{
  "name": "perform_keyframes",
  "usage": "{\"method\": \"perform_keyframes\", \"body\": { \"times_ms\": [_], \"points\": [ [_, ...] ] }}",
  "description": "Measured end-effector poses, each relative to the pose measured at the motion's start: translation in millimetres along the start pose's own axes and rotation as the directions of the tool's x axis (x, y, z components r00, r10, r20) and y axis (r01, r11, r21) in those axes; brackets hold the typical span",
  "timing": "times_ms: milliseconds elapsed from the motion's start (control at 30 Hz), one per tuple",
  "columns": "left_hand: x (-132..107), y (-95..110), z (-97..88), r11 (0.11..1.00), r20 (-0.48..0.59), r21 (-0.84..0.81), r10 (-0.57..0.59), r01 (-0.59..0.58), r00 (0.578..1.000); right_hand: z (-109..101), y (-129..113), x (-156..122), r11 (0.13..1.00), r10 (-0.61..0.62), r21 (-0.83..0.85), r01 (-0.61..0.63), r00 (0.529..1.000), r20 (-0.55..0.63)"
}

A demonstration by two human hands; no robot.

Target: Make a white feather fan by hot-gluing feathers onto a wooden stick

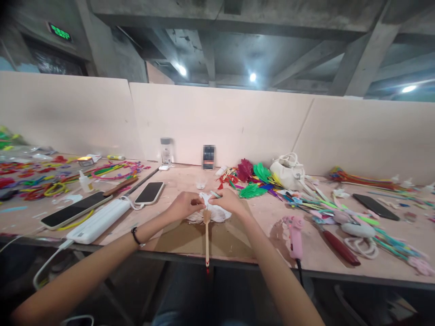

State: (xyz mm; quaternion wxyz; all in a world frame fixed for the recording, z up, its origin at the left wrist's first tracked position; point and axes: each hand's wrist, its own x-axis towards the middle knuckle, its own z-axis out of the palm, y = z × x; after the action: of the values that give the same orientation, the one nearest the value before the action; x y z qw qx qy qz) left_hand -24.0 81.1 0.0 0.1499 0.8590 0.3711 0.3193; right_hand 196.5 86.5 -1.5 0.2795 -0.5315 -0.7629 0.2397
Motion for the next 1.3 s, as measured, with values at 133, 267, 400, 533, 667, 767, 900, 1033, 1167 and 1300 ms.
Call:
{"method": "perform_keyframes", "body": {
  "times_ms": [133, 267, 400, 533, 667, 767, 900, 1033, 1167, 1300],
  "points": [
    [10, -3, 9.7, 1.0, -0.012, 0.012, -0.024, 0.024, 1.0, 6, 12, 1, 0.992, 0.083, -0.097, -0.081, 0.996, 0.017],
    [16, -3, 18.4, 1.0, 0.004, -0.008, -0.016, 0.016, 1.0, 12, 23, 4, 0.976, 0.153, -0.154, -0.153, 0.988, -0.009],
    [22, -5, 21.4, 0.999, -0.004, -0.046, 0.02, -0.021, 1.0, 9, 25, 9, 0.987, 0.127, -0.098, -0.129, 0.992, -0.026],
    [27, -9, 20.3, 0.994, -0.067, -0.093, 0.048, -0.054, 0.997, -9, 14, 15, 0.996, 0.084, 0.016, -0.084, 0.996, -0.034],
    [27, -15, 19.0, 0.991, -0.171, -0.094, 0.077, -0.094, 0.982, -21, -2, 15, 0.992, 0.016, 0.125, -0.014, 1.0, -0.02],
    [24, -21, 17.8, 0.99, -0.212, -0.056, 0.115, -0.129, 0.97, -18, -6, 10, 0.982, -0.025, 0.186, 0.027, 1.0, -0.016],
    [22, -26, 15.7, 0.98, -0.203, 0.002, 0.194, -0.198, 0.96, -8, 0, 8, 0.971, -0.042, 0.236, 0.039, 0.999, 0.009],
    [19, -28, 14.2, 0.963, -0.155, 0.033, 0.268, -0.266, 0.951, -5, 3, 6, 0.965, -0.036, 0.26, 0.029, 0.999, 0.02],
    [19, -26, 12.6, 0.953, -0.131, 0.052, 0.301, -0.297, 0.944, -5, 1, 6, 0.958, -0.025, 0.285, 0.02, 1.0, 0.015],
    [22, -23, 9.0, 0.96, -0.202, 0.078, 0.281, -0.271, 0.938, -5, 4, 9, 0.942, 0.001, 0.337, 0.011, 0.999, -0.035]
  ]
}}
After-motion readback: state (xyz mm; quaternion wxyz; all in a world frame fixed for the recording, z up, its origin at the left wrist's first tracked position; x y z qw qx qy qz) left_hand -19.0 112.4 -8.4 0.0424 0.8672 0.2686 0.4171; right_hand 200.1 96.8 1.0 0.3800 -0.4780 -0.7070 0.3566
